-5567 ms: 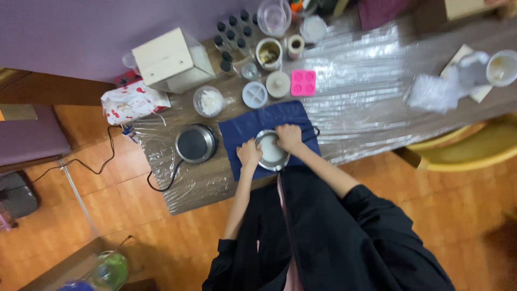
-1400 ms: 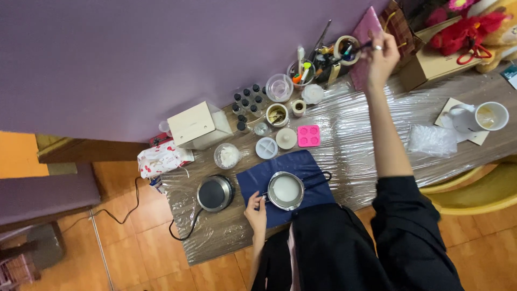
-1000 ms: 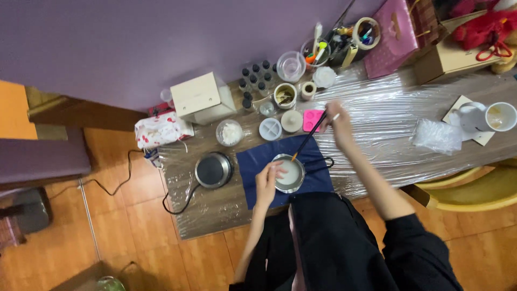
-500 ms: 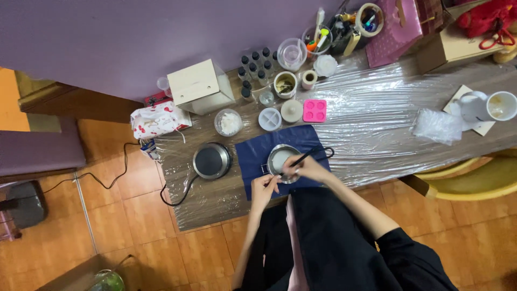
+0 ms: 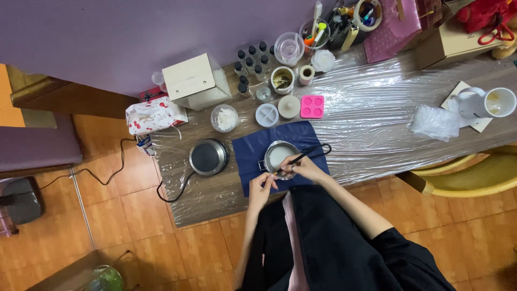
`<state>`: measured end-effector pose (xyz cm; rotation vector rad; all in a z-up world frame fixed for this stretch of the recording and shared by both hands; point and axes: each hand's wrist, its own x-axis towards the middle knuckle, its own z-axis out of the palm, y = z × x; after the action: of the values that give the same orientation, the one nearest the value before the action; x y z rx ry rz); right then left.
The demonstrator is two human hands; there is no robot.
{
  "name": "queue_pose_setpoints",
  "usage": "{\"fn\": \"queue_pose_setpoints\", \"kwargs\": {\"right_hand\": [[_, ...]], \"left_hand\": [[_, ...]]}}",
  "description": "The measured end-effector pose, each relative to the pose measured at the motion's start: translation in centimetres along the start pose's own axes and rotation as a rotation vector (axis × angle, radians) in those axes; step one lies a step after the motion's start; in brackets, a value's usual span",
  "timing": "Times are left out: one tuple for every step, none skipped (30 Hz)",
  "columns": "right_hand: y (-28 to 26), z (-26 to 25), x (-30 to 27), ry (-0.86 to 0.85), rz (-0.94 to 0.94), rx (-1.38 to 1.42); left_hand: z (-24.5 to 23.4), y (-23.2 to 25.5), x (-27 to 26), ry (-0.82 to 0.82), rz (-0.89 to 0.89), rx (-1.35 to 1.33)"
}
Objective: Melting wax flakes in a small pot on an electric heater while stirring
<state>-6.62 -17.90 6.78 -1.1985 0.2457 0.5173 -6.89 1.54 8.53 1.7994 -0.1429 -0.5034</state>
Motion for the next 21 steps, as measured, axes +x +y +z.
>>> {"fn": "queue_pose_setpoints", "kwargs": {"right_hand": [[0.2, -0.3, 0.1, 0.017, -0.009, -0.013], [0.3, -0.7, 0.1, 0.033, -0.018, -0.025], [0.3, -1.0, 0.2, 0.034, -0.018, -0.025], [0.3, -1.3, 0.3, 0.057, -0.030, -0.021], [0.2, -1.5, 0.5, 0.080, -0.042, -0.017], [0.3, -1.8, 0.6, 0.081, -0.043, -0.016], [0.3, -2.1, 0.7, 0.102, -0.052, -0.010], [0.3, -2.3, 0.8, 0.123, -0.060, -0.004], [0.4, -2.6, 0.9, 0.123, -0.064, -0.002], [0.5, -3.0, 1.1, 0.146, -0.069, 0.012], [0.6, -3.3, 1.1, 0.170, -0.073, 0.027], [0.6, -3.6, 1.3, 0.173, -0.077, 0.030], [0.7, -3.7, 1.3, 0.174, -0.078, 0.032], [0.8, -3.9, 1.3, 0.175, -0.080, 0.033], [0.7, -3.8, 1.2, 0.179, -0.079, 0.037], [0.7, -3.6, 1.0, 0.169, -0.079, 0.036], [0.6, -3.5, 0.8, 0.158, -0.078, 0.035], [0.8, -3.2, 0.9, 0.161, -0.076, 0.038], [1.1, -2.8, 0.9, 0.135, -0.077, -0.004], [1.3, -2.5, 1.0, 0.109, -0.077, -0.045], [2.1, -2.2, 1.2, 0.110, -0.076, -0.043]], "left_hand": [[0.1, -0.2, 0.1, 0.000, 0.001, -0.006], [0.2, -0.3, 0.2, 0.001, 0.002, -0.012], [0.2, -0.2, 0.2, 0.001, 0.002, -0.012], [0.2, -0.2, 0.2, 0.006, 0.001, -0.027], [0.2, -0.1, 0.3, 0.011, 0.000, -0.041], [0.2, -0.4, 0.4, 0.010, 0.001, -0.040], [0.1, -0.7, 0.5, 0.025, 0.000, -0.052], [0.0, -0.9, 0.5, 0.040, -0.001, -0.064], [-0.3, -1.2, 0.7, 0.039, 0.002, -0.061], [-0.5, -1.5, 0.8, 0.074, 0.003, -0.070], [-0.7, -1.8, 0.9, 0.108, 0.003, -0.079], [-0.9, -2.0, 1.2, 0.104, 0.005, -0.077], [-0.9, -2.3, 1.3, 0.131, 0.020, -0.051], [-1.0, -2.6, 1.4, 0.157, 0.035, -0.026], [-1.0, -1.8, 1.5, 0.152, 0.033, -0.025], [-0.9, -0.9, 1.7, 0.150, 0.039, -0.010], [-0.8, -0.1, 1.8, 0.149, 0.044, 0.004], [-0.4, 0.1, 1.8, 0.146, 0.042, 0.005], [0.0, 0.3, 1.9, 0.106, 0.060, 0.048], [0.4, 0.5, 1.9, 0.066, 0.079, 0.092], [0.7, 0.8, 2.0, 0.064, 0.077, 0.092]]}}
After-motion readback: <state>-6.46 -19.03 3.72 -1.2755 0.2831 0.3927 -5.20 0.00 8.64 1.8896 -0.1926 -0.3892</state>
